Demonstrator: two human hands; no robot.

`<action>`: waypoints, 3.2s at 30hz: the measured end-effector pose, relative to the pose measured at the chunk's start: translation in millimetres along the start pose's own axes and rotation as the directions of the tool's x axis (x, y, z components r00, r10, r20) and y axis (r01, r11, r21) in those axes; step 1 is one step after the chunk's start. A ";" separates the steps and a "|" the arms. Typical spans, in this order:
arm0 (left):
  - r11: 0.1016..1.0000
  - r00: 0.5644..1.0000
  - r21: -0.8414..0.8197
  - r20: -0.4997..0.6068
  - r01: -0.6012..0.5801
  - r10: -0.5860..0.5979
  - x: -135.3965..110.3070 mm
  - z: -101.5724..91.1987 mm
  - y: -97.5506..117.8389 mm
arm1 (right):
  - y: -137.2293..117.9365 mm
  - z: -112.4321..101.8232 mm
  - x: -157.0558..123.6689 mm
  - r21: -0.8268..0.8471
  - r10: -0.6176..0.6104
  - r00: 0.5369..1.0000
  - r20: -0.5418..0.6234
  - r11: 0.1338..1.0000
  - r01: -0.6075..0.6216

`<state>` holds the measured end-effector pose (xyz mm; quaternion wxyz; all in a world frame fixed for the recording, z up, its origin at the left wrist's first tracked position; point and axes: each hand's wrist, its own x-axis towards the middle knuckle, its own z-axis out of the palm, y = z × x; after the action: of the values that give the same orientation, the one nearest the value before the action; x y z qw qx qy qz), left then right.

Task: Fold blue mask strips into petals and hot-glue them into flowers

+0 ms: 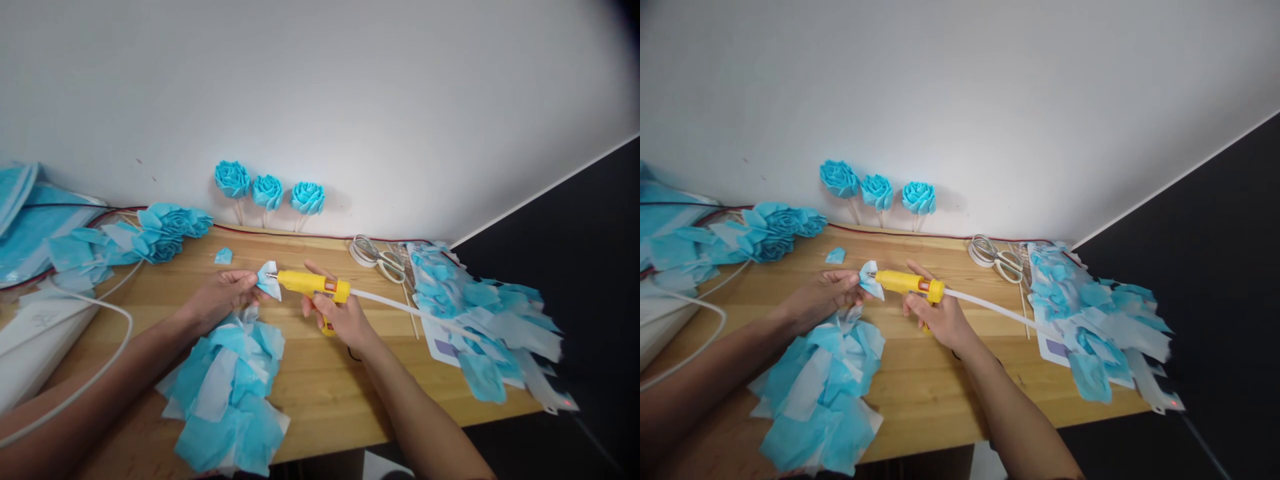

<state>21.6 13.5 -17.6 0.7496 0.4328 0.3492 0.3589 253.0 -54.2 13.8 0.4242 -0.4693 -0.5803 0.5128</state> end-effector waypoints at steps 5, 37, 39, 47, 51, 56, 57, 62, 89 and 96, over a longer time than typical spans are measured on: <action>1.000 1.000 0.000 -0.014 0.009 -0.009 1.0 0.5 -0.2 | -4.6 1.8 -0.6 0.011 0.034 0.999 -0.009 0.999 -0.033; 0.999 0.999 0.004 -0.017 -0.040 0.040 1.3 -0.9 -0.3 | -4.0 1.5 -2.7 -0.070 0.079 0.995 -0.066 0.994 -0.083; 0.999 0.999 0.002 -0.019 -0.047 0.047 2.0 -1.7 -1.2 | -2.1 -0.9 -3.8 -0.132 0.057 0.996 -0.070 0.989 -0.066; 0.992 0.993 -0.089 -0.088 -0.085 0.077 3.8 1.5 3.2 | -8.4 -6.3 -4.2 -0.083 0.081 0.997 -0.016 0.993 -0.082; 0.991 0.992 -0.100 -0.093 -0.093 0.084 3.3 3.0 4.4 | -6.4 -2.3 -1.9 -0.040 0.071 0.997 -0.007 0.997 -0.071; 0.991 0.992 -0.081 -0.078 -0.103 0.096 1.9 2.4 4.0 | -2.6 -0.1 -1.4 -0.036 0.068 0.998 -0.002 0.997 -0.068; 0.992 0.992 -0.073 -0.078 -0.102 0.097 1.5 2.6 4.3 | -3.2 0.4 -1.6 -0.035 0.072 0.997 0.002 0.997 -0.072; 0.994 0.991 -0.039 -0.088 -0.101 0.097 -0.1 5.5 7.0 | -8.3 3.6 -2.4 -0.034 0.097 0.995 0.003 0.995 -0.097; 0.996 0.989 0.009 -0.110 -0.094 0.095 3.5 -1.4 -0.6 | 0.6 -1.7 -2.3 -0.071 0.093 0.995 -0.018 0.993 -0.094; 0.993 0.987 0.029 -0.108 -0.115 0.117 1.8 0.3 0.9 | -0.7 -1.3 -3.3 -0.149 0.064 0.998 -0.008 0.987 -0.065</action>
<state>22.6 15.2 -17.0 0.7021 0.4406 0.3682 0.4212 254.9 -57.2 14.6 0.3721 -0.5191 -0.6009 0.4806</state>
